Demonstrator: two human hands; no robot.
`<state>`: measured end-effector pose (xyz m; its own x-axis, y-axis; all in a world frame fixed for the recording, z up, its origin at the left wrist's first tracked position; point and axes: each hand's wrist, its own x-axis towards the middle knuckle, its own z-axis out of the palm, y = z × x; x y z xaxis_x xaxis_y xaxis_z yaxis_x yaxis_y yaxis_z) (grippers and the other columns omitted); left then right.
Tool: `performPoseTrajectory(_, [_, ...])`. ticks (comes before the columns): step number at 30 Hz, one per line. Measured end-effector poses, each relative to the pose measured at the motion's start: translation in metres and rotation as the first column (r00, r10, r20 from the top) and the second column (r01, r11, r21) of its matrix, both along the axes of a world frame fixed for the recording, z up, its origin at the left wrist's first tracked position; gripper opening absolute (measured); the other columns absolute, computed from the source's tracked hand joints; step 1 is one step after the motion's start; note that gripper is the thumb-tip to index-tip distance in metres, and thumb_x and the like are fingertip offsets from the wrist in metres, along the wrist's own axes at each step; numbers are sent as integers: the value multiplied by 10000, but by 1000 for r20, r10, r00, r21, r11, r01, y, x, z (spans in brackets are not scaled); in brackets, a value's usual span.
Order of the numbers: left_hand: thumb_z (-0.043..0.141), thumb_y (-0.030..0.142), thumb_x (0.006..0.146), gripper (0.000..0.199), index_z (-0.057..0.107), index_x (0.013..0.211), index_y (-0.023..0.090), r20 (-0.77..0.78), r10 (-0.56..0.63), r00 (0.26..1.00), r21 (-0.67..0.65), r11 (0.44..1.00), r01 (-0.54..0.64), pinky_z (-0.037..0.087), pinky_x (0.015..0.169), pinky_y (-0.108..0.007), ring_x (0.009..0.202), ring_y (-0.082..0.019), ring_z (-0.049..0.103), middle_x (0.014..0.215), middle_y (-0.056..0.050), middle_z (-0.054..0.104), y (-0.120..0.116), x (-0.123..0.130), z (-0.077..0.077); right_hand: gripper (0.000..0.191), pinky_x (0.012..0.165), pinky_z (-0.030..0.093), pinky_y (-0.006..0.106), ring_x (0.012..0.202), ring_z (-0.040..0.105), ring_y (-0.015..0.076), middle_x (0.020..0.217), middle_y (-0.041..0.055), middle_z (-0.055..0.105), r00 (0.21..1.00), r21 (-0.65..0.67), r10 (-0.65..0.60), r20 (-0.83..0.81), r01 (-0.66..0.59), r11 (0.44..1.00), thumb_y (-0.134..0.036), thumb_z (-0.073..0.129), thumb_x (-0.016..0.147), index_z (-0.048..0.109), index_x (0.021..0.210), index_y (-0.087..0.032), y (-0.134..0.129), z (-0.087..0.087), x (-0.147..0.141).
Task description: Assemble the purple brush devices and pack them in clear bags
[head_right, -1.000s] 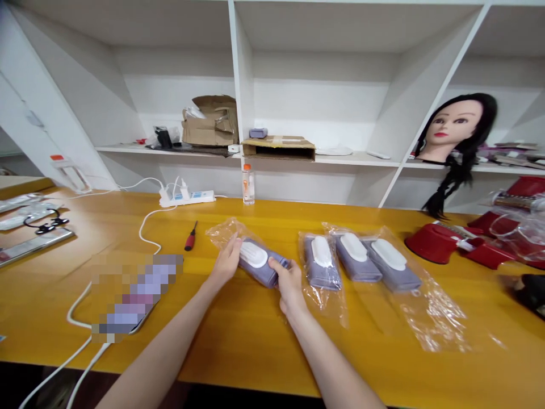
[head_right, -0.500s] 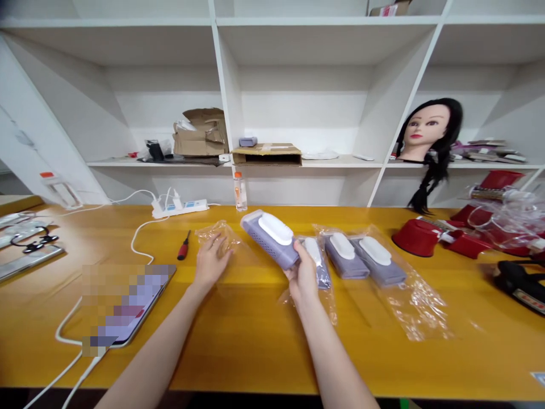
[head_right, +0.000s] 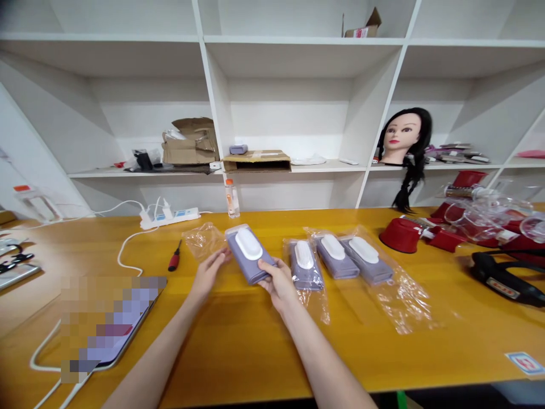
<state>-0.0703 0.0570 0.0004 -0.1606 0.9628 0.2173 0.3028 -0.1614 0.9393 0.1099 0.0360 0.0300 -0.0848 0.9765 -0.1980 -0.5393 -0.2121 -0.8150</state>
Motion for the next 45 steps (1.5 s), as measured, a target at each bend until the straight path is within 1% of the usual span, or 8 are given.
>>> performPoseTrajectory(2, [323,484,837,481,506,1176,196,368,-113,923,-61,987,146,459,825,-398,937,-231,618,1128,-111,613,-3,8,7,415,596,494,248,616,605,112,727,-17,640,999,33,47,23,-48,998,-209,766,506,506,829,-182,-4,-5,-8])
performPoseTrajectory(4, [396,434,830,429,518,1155,183,707,-80,703,-79,978,191,489,780,-374,874,-222,638,1037,-96,654,-8,16,12,457,608,490,252,663,612,122,762,-19,640,990,50,124,72,-128,991,-186,773,475,503,843,-186,-9,-11,-16])
performPoseTrajectory(6, [443,354,822,354,550,1099,162,847,11,531,-95,987,130,498,774,-339,852,-209,643,939,-79,682,-13,20,16,475,586,473,243,646,619,125,757,-25,647,955,11,234,182,-240,971,-199,776,469,513,863,-189,-13,-16,-22])
performPoseTrajectory(8, [431,334,825,325,574,1045,143,879,19,477,-86,989,118,502,772,-327,846,-212,645,872,-72,691,-19,22,19,441,545,437,222,577,623,123,714,-16,660,874,-59,387,295,-388,920,-249,765,499,543,874,-183,-16,-18,-22])
performPoseTrajectory(15, [499,366,777,355,534,1081,185,850,-86,520,8,989,149,506,767,-338,842,-217,649,859,-39,684,-29,25,23,308,453,322,181,448,596,100,639,-19,670,730,-186,561,391,-534,825,-237,739,483,630,765,-175,-17,-16,-16])
performPoseTrajectory(30, [395,559,776,588,486,1211,173,894,-299,335,108,868,485,476,804,-482,968,-321,594,1168,-137,583,-38,24,25,304,485,305,217,490,596,128,650,17,663,840,64,482,250,-511,857,-249,728,486,634,741,-112,-19,-19,-24])
performPoseTrajectory(40, [391,529,793,567,505,1181,132,907,-252,338,81,890,448,477,798,-488,894,-310,624,1065,-151,634,-35,26,22,421,496,337,195,498,612,124,673,8,666,783,-14,550,289,-571,821,-407,750,530,581,823,-156,-18,-17,-21])
performPoseTrajectory(45, [395,520,794,545,516,1155,130,910,-248,333,92,902,422,473,808,-476,893,-302,626,1041,-142,644,-35,25,24,546,497,373,201,560,635,140,772,51,672,772,-38,600,208,-607,794,-650,505,684,565,906,-156,-19,-13,-18])
